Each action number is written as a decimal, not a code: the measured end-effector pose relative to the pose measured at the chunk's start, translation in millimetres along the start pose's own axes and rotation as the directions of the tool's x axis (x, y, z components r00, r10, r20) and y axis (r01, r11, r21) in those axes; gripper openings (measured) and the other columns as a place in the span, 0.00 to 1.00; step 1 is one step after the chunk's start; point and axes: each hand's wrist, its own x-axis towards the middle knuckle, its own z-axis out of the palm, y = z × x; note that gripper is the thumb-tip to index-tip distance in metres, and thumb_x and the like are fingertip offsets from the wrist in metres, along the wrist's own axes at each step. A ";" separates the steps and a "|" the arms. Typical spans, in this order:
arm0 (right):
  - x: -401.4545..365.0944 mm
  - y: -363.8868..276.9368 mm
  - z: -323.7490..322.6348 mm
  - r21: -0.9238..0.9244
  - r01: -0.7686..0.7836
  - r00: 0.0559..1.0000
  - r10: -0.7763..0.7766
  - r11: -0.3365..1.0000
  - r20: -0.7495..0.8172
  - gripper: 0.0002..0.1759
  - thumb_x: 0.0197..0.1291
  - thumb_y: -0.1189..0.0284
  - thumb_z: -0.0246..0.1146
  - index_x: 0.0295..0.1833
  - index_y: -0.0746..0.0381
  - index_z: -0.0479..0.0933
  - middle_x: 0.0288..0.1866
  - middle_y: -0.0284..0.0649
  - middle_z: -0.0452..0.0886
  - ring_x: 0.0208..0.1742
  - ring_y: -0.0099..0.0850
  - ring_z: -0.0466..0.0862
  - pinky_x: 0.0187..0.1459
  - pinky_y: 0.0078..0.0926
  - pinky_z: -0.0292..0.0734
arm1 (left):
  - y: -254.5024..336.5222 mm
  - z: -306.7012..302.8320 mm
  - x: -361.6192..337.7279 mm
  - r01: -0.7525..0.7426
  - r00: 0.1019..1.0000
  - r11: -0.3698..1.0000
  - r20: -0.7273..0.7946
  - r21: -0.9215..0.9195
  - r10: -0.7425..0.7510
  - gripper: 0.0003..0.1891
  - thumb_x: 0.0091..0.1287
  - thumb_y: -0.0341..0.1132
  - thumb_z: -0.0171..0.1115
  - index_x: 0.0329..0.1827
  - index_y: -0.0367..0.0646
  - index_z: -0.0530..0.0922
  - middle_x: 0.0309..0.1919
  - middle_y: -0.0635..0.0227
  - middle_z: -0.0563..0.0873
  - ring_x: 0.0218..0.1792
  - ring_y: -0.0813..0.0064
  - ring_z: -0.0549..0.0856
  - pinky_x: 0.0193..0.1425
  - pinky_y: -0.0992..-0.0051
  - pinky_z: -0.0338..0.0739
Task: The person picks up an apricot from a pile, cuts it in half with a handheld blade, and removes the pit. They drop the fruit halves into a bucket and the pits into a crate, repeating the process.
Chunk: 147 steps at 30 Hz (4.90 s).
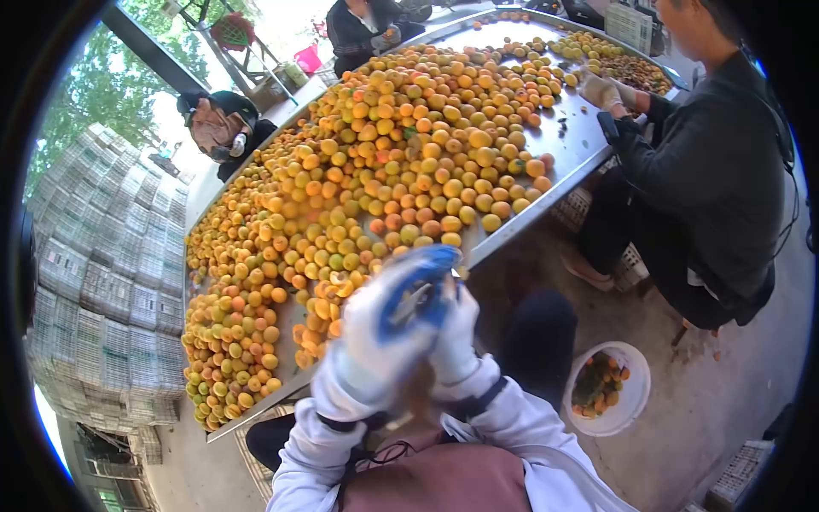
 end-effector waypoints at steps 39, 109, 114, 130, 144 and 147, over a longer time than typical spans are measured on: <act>-51.5 -21.4 19.4 -0.703 0.354 0.702 0.322 0.616 0.635 0.08 0.72 0.74 0.62 0.50 0.67 0.79 0.32 0.46 0.83 0.32 0.35 0.81 0.39 0.33 0.78 | -115.7 -95.7 -75.1 0.067 0.955 0.719 -0.164 -0.692 -0.247 0.33 0.73 0.40 0.69 0.77 0.39 0.66 0.66 0.51 0.80 0.61 0.58 0.84 0.69 0.60 0.77; -60.1 36.1 32.8 -0.697 0.460 0.581 0.408 0.550 0.705 0.08 0.71 0.76 0.60 0.48 0.69 0.81 0.34 0.50 0.85 0.34 0.35 0.83 0.40 0.36 0.78 | -110.5 -123.5 -124.2 0.212 0.953 0.891 -0.119 -0.402 -0.280 0.23 0.72 0.27 0.66 0.68 0.31 0.74 0.55 0.59 0.87 0.55 0.72 0.87 0.62 0.71 0.82; -70.4 48.2 29.2 -0.746 0.186 0.672 0.471 0.639 0.571 0.11 0.74 0.72 0.59 0.50 0.69 0.81 0.35 0.39 0.85 0.35 0.28 0.82 0.39 0.29 0.77 | -124.7 -105.0 -118.5 0.240 0.886 0.822 -0.229 -0.516 -0.402 0.19 0.73 0.28 0.66 0.63 0.29 0.77 0.47 0.57 0.89 0.46 0.70 0.90 0.50 0.74 0.86; -61.8 54.4 36.1 -0.690 -0.321 0.604 0.701 0.649 0.379 0.13 0.79 0.63 0.54 0.48 0.59 0.80 0.27 0.28 0.77 0.21 0.21 0.77 0.22 0.21 0.70 | -148.1 -106.4 -117.8 0.199 0.925 0.656 -0.082 -0.728 -0.371 0.31 0.80 0.47 0.57 0.76 0.33 0.66 0.58 0.51 0.85 0.59 0.60 0.87 0.59 0.68 0.83; -56.8 56.2 20.1 -0.778 0.334 0.664 0.453 0.532 0.595 0.12 0.76 0.72 0.58 0.48 0.70 0.81 0.32 0.30 0.80 0.36 0.17 0.71 0.37 0.21 0.70 | -159.3 -102.5 -133.6 0.126 0.914 0.759 -0.222 -0.639 -0.339 0.44 0.72 0.32 0.68 0.86 0.46 0.51 0.50 0.60 0.88 0.51 0.73 0.88 0.57 0.73 0.81; -46.3 64.0 7.1 -0.810 0.155 0.637 0.570 0.565 0.519 0.12 0.76 0.71 0.58 0.47 0.69 0.82 0.32 0.30 0.81 0.36 0.16 0.70 0.37 0.20 0.69 | -164.7 -123.0 -132.2 0.289 0.939 0.943 -0.144 -0.163 -0.313 0.46 0.71 0.35 0.70 0.87 0.49 0.49 0.46 0.64 0.88 0.48 0.76 0.87 0.54 0.73 0.81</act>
